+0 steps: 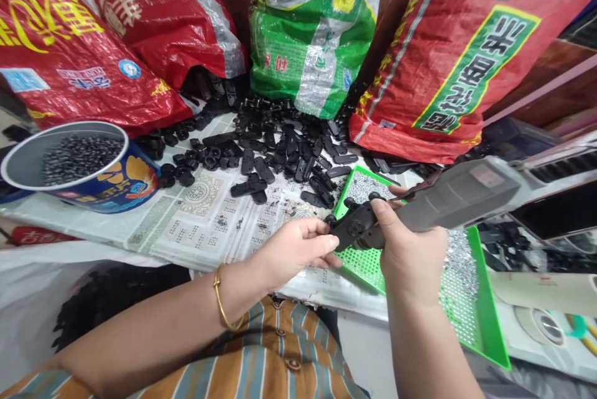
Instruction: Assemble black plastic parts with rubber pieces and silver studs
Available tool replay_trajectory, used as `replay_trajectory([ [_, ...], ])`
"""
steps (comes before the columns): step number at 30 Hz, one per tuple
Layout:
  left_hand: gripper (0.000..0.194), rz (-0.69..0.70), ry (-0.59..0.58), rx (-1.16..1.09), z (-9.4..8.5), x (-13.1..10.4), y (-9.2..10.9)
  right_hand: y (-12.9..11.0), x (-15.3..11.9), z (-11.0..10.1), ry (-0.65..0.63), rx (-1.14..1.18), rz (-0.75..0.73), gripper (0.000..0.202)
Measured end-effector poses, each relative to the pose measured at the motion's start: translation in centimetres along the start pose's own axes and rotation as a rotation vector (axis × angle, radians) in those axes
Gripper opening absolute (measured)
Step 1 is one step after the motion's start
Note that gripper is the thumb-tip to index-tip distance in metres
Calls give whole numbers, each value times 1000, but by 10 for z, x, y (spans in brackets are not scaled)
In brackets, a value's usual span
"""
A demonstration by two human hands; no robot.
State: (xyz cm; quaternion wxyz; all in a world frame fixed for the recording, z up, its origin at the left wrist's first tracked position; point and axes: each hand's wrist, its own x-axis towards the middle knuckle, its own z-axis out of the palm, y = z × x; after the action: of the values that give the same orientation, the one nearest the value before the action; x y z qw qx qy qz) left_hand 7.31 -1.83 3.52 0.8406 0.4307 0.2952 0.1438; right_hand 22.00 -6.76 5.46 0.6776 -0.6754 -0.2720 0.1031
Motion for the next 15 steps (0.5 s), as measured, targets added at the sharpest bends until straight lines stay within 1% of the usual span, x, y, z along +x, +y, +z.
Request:
replay_trajectory([
  [2,14,52,35,21,2,-1,-1,-1,-1,-1,0,17,-2,29],
  [4,13,104,100,27,2,-2,-3,-1,0,-2,-8,83,6,30],
  [6,13,140,182,-26,0,-2,-5,-1,4,-3,16,182,-7,28],
  [8,13,149,231,-103,-3,-2,-8,3,11,-4,70,275,-69,25],
  [10,13,140,236,-135,-7,-2,-11,10,20,-3,103,320,-145,26],
  [12,15,129,237,-91,-10,-1,-13,19,28,-1,102,328,-200,30],
  [15,18,124,273,-8,-15,-2,-16,30,36,5,80,341,-236,31],
])
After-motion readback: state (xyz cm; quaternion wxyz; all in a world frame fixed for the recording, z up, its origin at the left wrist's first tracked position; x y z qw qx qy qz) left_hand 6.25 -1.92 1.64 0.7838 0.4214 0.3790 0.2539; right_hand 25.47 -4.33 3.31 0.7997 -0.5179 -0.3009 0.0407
